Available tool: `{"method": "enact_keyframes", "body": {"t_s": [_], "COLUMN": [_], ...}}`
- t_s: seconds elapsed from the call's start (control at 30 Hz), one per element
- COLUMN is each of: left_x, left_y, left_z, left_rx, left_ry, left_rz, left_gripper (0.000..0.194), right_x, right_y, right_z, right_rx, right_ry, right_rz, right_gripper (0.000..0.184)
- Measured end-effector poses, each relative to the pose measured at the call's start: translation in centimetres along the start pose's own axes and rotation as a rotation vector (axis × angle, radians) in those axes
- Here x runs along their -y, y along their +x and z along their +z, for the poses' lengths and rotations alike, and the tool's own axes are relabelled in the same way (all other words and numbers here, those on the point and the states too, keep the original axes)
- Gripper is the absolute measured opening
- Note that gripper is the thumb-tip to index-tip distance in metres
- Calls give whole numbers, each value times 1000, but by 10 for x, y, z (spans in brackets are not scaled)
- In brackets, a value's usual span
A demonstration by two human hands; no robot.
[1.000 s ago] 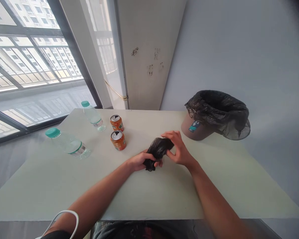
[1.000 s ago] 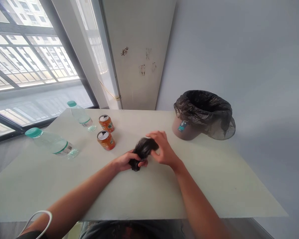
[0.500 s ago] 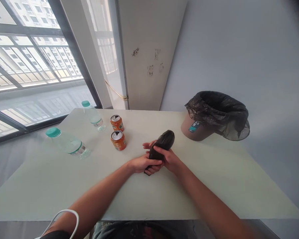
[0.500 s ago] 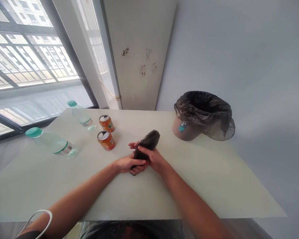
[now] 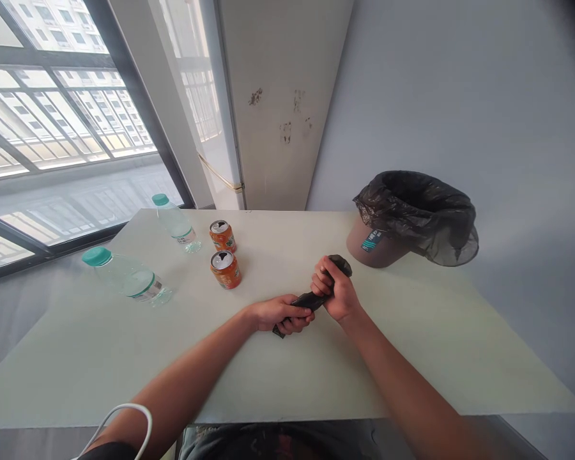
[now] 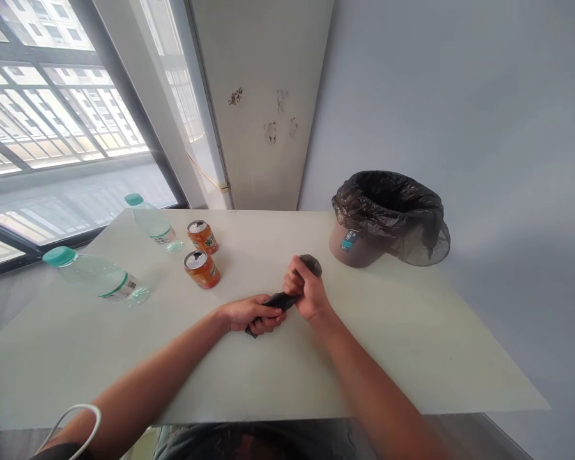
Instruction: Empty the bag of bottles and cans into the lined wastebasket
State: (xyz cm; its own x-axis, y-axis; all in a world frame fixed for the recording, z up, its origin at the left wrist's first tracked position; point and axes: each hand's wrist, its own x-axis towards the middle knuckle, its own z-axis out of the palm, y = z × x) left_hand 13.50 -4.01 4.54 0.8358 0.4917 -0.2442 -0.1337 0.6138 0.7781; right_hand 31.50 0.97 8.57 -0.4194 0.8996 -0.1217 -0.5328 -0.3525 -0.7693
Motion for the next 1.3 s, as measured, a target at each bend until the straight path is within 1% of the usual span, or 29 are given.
{"method": "enact_keyframes", "body": {"t_s": [0.07, 0.13, 0.17, 0.23, 0.27, 0.3, 0.33, 0.4, 0.43, 0.47, 0.57, 0.63, 0.73, 0.77, 0.83, 0.87, 0.9, 0.93, 0.97, 1.0, 1.03, 1.07, 1.1, 1.13, 1.17, 1.23, 1.27, 1.3], "left_x": [1, 1, 1, 1, 1, 1, 2, 3, 4, 5, 7, 7, 6, 7, 8, 10, 11, 12, 12, 12, 11, 11, 9, 8, 7, 5, 5, 6], "left_y": [1, 1, 2, 1, 1, 1, 1, 1, 1, 1, 2, 2, 2, 3, 4, 6, 7, 8, 10, 10, 11, 11, 11, 10, 9, 8, 8, 8], "left_z": [0, 0, 0, 1, 1, 2, 2, 2, 2, 1, -2, -4, -5, -5, -4, -4, -3, -3, -3, -2, -2, -2, -2, -2, -1, 0, 0, 1], "left_rx": [-11, -34, -47, -70, -80, -89, -100, -123, -136, -152, -190, -167, -113, -117, -177, -223, -275, -328, -374, -406, -426, -436, -438, -435, -429, -413, -410, -408], "left_ry": [-3, -7, -10, -27, -42, -58, -71, -82, -82, -81, -72, -74, -91, -82, -26, 1, 14, 13, 1, -16, -33, -46, -55, -64, -73, -77, -71, -60], "left_rz": [37, 75, 91, 107, 109, 109, 110, 107, 106, 107, 123, 139, 162, 172, 193, 200, 209, 223, 242, 266, 295, 324, 346, 359, 365, 358, 351, 343], "left_gripper": [39, 40, 39, 35, 33, 32, 31, 30, 30, 32, 34, 38, 57, 63, 62, 58, 53, 49, 46, 44, 42, 41, 39, 38, 37, 34, 32, 31], "right_x": [0, 0, 1, 5, 7, 9, 11, 12, 11, 10, 7, 6, 6, 6, 7, 7, 8, 9, 10, 10, 11, 12, 12, 12, 12, 10, 8, 7], "right_y": [2, 4, 4, 2, 1, -1, -2, -5, -5, -6, -5, -4, -4, -4, -5, -5, -5, -4, -3, -2, -1, 1, 2, 4, 5, 7, 8, 9], "right_z": [0, -2, -5, -13, -18, -21, -24, -27, -26, -24, -18, -16, -16, -16, -16, -15, -16, -16, -17, -18, -20, -21, -23, -24, -25, -25, -25, -24], "right_rx": [-59, -121, -147, -155, -117, -39, 69, 295, 383, 445, 530, 547, 539, 536, 545, 548, 548, 534, 490, 407, 293, 170, 59, -18, -48, 2, 43, 76], "right_ry": [-31, -112, -195, -479, -662, -852, -1035, -1327, -1432, -1519, -1658, -1693, -1740, -1748, -1707, -1654, -1586, -1511, -1437, -1362, -1283, -1194, -1097, -995, -891, -697, -619, -565], "right_rz": [-38, -122, -189, -364, -451, -513, -548, -561, -558, -556, -523, -470, -429, -425, -406, -395, -397, -418, -460, -518, -569, -591, -570, -502, -397, -150, -51, 19], "right_gripper": [56, 54, 51, 40, 33, 26, 22, 27, 31, 35, 45, 47, 44, 43, 48, 57, 72, 87, 98, 99, 94, 84, 74, 67, 62, 59, 58, 55]}}
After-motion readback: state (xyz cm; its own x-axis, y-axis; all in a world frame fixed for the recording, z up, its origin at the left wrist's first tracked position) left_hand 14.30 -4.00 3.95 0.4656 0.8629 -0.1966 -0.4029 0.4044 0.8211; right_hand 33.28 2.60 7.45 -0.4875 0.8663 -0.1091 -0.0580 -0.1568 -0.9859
